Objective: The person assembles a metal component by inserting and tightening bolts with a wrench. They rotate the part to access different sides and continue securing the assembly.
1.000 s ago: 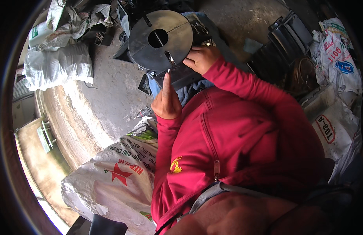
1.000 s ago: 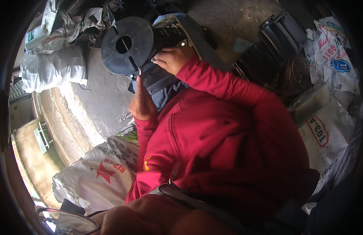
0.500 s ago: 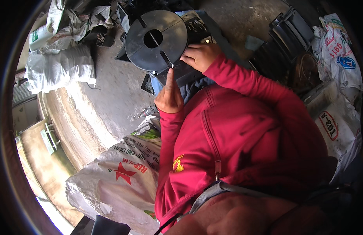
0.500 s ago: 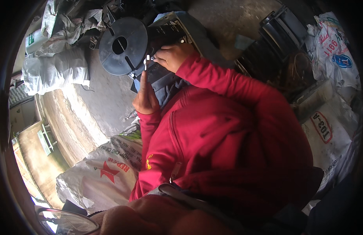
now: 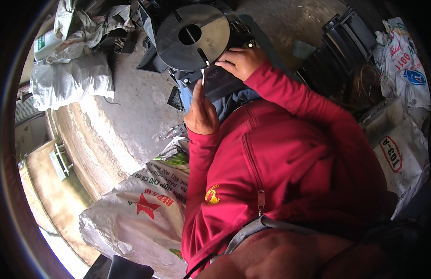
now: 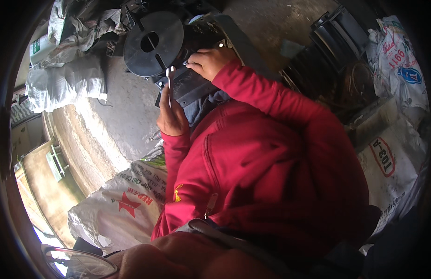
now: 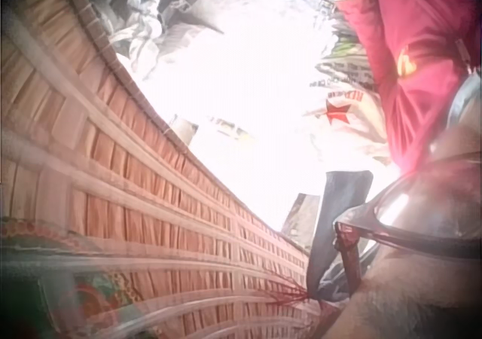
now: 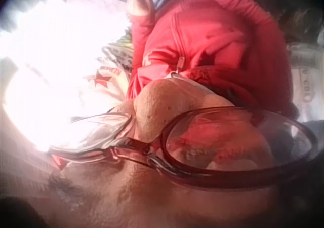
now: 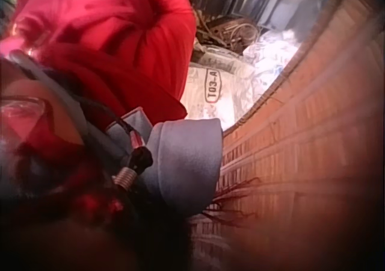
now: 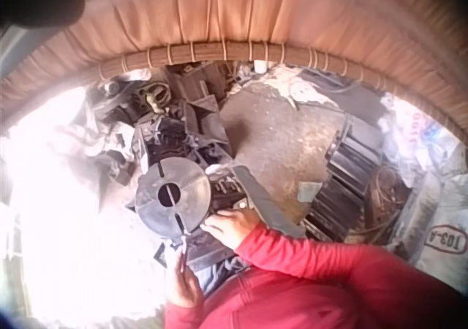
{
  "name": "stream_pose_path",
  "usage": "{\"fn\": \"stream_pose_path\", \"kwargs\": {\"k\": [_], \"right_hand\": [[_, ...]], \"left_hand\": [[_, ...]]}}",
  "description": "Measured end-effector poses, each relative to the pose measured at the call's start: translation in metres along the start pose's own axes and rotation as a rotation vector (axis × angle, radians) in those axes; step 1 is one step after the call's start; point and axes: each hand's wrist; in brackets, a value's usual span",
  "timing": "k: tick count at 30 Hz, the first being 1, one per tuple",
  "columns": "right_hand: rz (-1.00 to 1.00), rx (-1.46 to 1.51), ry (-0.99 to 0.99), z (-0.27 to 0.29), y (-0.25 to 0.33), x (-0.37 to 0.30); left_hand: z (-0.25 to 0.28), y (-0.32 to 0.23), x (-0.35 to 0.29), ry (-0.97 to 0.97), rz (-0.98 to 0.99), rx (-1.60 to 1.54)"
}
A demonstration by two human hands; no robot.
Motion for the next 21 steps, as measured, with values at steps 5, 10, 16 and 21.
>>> {"fn": "stream_pose_path", "kwargs": {"k": [5, 10, 16, 21], "right_hand": [[-0.03, -0.042, 0.052, -0.006, 0.003, 0.002], [-0.037, -0.02, 0.053, -0.005, 0.004, 0.003], [-0.039, -0.001, 0.072, -0.002, 0.006, 0.007], [0.022, -0.019, 0.107, -0.001, 0.008, 0.012]], "left_hand": [[-0.019, 0.022, -0.011, 0.19, 0.049, 0.095], [0.006, 0.01, -0.01, -0.023, 0.203, -0.13], [0.021, 0.011, -0.023, 0.163, 0.151, -0.141], [0.049, 0.0, -0.017, 0.312, 0.691, -0.778]]}}
Point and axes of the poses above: each hand's wrist, its own x-axis towards the middle knuckle, its own z-axis out of the back of the hand, y = z × x, and after that the axes turned 10 degrees about -z, right-handed
